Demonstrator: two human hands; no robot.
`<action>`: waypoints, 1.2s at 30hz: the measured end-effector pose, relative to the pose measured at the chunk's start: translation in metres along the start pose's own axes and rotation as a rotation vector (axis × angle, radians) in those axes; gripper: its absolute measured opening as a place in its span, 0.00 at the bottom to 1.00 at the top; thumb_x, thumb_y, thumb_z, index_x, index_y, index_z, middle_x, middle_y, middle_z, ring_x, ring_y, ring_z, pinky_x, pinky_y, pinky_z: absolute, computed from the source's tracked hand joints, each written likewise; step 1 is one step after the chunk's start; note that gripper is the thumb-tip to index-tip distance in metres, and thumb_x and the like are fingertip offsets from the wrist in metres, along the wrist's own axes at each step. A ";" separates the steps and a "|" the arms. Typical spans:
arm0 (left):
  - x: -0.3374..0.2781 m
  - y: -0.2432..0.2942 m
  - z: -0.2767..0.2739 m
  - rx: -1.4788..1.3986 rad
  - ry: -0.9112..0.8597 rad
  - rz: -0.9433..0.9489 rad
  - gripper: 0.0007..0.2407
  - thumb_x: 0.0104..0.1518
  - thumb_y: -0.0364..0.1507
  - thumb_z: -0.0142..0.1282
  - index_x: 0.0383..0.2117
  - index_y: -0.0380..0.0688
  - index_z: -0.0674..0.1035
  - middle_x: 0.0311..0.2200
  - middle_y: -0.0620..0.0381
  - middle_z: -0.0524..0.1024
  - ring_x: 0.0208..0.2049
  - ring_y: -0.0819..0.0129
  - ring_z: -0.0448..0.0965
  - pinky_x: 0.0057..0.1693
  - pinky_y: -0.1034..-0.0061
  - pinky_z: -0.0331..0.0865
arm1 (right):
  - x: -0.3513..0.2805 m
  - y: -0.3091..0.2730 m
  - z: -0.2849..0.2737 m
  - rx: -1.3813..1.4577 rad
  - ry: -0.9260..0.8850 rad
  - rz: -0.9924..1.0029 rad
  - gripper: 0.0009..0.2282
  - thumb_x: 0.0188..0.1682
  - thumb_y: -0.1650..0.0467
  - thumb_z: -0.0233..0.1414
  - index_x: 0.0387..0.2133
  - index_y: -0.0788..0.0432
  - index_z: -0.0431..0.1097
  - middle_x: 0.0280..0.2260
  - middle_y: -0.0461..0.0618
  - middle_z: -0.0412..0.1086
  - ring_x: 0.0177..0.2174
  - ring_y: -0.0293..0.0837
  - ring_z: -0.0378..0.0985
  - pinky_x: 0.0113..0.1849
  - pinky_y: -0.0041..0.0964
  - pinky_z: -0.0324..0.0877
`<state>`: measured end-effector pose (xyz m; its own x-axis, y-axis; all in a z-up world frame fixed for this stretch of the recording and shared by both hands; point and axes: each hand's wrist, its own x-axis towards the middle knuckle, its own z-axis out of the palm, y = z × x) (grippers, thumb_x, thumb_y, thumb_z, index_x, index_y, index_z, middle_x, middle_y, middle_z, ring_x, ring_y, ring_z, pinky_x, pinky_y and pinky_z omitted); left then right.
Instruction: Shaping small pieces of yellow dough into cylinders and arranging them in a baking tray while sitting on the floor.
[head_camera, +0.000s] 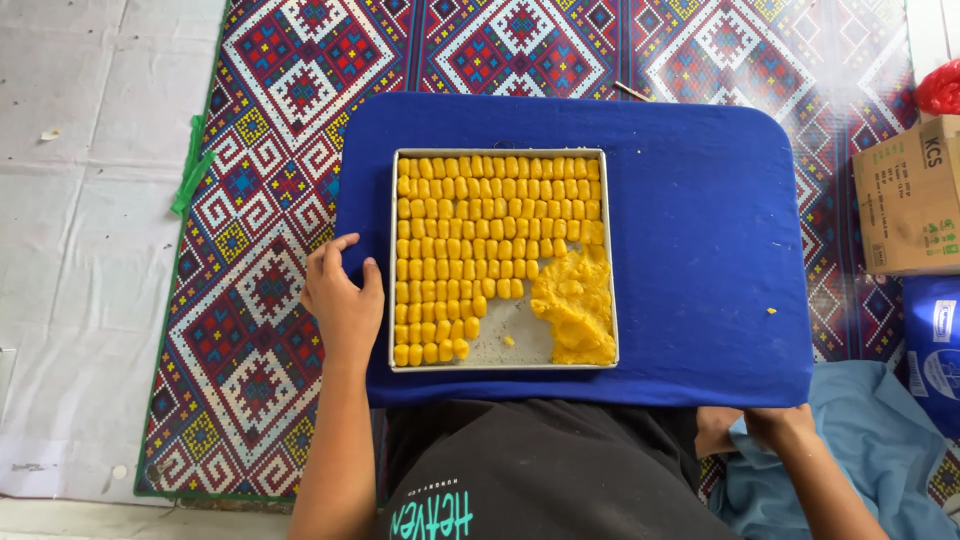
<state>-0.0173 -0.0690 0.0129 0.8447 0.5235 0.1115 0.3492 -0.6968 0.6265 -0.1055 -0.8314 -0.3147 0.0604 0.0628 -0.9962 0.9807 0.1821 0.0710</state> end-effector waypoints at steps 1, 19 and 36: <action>-0.001 0.004 -0.005 -0.001 -0.001 0.000 0.14 0.56 0.34 0.55 0.49 0.64 0.75 0.50 0.64 0.67 0.55 0.55 0.72 0.62 0.46 0.56 | 0.006 -0.006 0.008 0.000 -0.001 0.000 0.32 0.44 0.75 0.61 0.65 0.55 0.58 0.67 0.45 0.54 0.62 0.54 0.61 0.56 0.54 0.67; -0.003 0.013 -0.014 0.024 -0.034 0.120 0.14 0.58 0.28 0.54 0.51 0.48 0.73 0.49 0.53 0.69 0.51 0.56 0.72 0.63 0.47 0.52 | -0.158 0.024 -0.147 2.231 0.641 0.263 0.09 0.40 0.79 0.59 0.26 0.56 0.86 0.29 0.40 0.87 0.31 0.36 0.83 0.38 0.32 0.75; 0.000 0.018 -0.020 -0.001 -0.003 0.131 0.14 0.58 0.27 0.54 0.50 0.49 0.74 0.48 0.53 0.71 0.50 0.55 0.72 0.61 0.49 0.52 | -0.256 0.048 -0.096 2.411 0.017 0.528 0.19 0.47 0.61 0.62 0.44 0.65 0.85 0.42 0.63 0.89 0.43 0.55 0.90 0.47 0.52 0.83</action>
<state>-0.0190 -0.0723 0.0395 0.8842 0.4266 0.1904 0.2354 -0.7589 0.6072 -0.0915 -0.7440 -0.0517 0.2664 -0.2774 -0.9231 -0.6600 -0.7505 0.0351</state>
